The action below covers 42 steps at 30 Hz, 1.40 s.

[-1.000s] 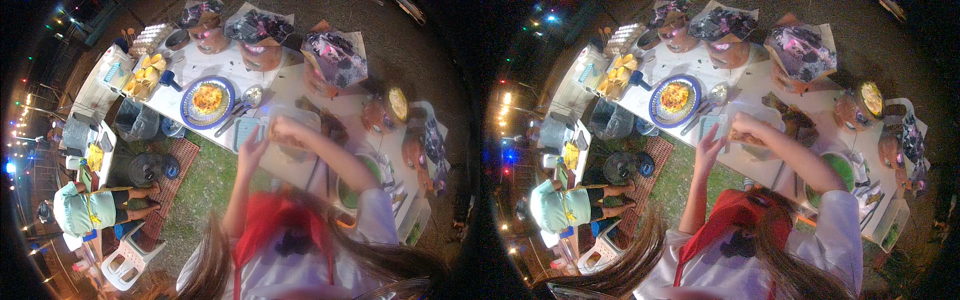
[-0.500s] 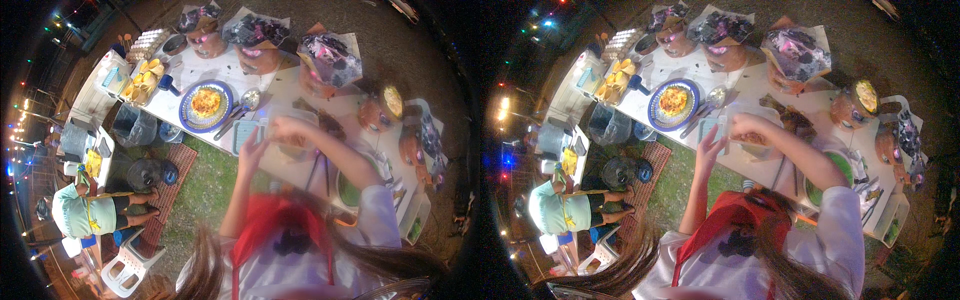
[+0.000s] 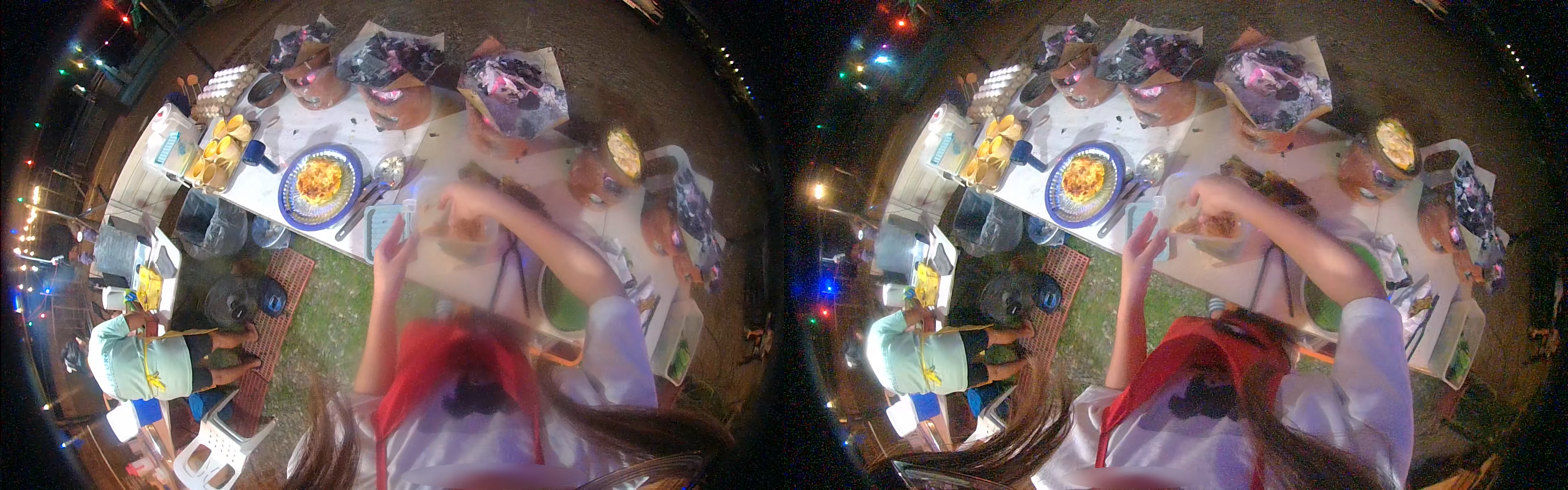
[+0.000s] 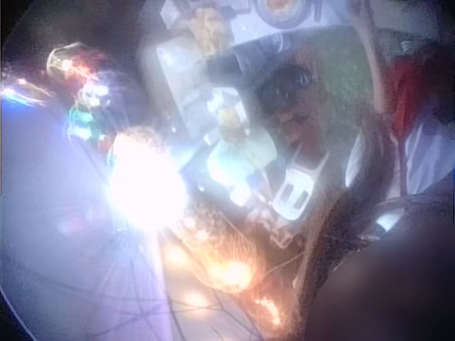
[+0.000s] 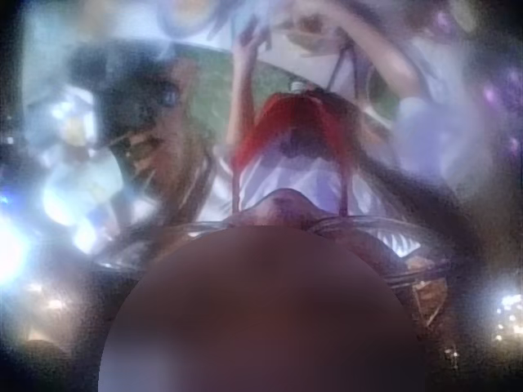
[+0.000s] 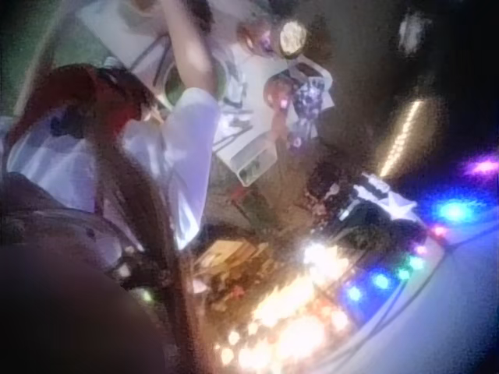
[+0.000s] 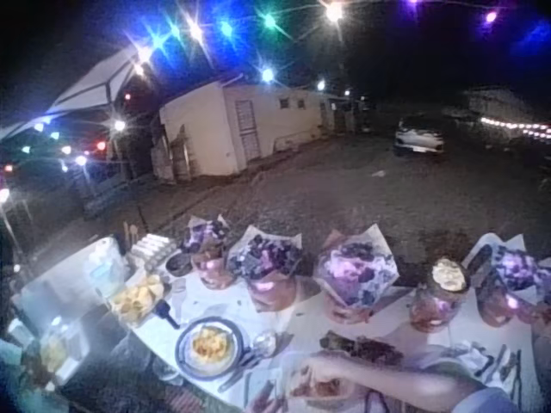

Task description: The person assembles a street food item at a night market stall. They open a container, scoop a yellow mixture into a bowl, add a brown crumbly topping, and use tongs to place additional ingredients into the bowl.

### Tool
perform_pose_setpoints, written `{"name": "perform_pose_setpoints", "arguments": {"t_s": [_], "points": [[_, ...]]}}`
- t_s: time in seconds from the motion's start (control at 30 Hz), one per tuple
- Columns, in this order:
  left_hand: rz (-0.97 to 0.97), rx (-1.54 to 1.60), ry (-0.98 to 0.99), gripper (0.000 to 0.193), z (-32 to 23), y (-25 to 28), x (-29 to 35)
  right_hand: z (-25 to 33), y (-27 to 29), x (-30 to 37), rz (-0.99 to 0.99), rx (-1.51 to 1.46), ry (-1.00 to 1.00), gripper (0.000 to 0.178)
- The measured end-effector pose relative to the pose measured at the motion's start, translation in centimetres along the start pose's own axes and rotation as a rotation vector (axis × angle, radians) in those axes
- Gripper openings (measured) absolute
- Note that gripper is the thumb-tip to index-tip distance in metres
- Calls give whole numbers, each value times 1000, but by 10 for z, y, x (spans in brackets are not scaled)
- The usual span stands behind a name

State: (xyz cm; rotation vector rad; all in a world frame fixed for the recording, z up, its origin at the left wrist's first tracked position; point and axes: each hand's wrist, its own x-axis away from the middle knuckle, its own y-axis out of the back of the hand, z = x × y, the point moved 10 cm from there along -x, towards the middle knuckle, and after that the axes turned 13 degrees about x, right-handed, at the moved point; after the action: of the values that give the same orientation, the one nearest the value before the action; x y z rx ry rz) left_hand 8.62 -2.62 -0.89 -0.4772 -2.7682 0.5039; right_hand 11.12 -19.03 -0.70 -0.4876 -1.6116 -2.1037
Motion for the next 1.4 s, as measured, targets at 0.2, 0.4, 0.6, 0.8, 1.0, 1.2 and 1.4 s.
{"name": "perform_pose_setpoints", "arguments": {"t_s": [0.2, 0.4, 0.6, 0.8, 1.0, 1.2, 1.4], "points": [[-2, 0, 11, 62, 0, -1, 1, 21, 9, 26, -151, 268, 209, 44], [-18, 21, 19, 60, 1, 0, 3, 30, 13, 38, -159, 143, 468, 39], [-46, 23, 23, 59, 1, -1, 4, 25, 8, 39, -310, 419, 484, 14], [-58, 42, 25, 59, 7, 5, 7, 30, 15, 51, -420, 412, 457, 10], [-60, -12, 73, 57, 8, 4, 6, 1, 49, 80, -428, 1, 305, 17], [-40, -13, 8, 58, 5, -1, 11, -112, 118, 161, -655, -471, 305, 22], [-69, 29, -8, 59, 13, 9, 7, -337, 150, 250, -936, -324, -475, 23]]}}
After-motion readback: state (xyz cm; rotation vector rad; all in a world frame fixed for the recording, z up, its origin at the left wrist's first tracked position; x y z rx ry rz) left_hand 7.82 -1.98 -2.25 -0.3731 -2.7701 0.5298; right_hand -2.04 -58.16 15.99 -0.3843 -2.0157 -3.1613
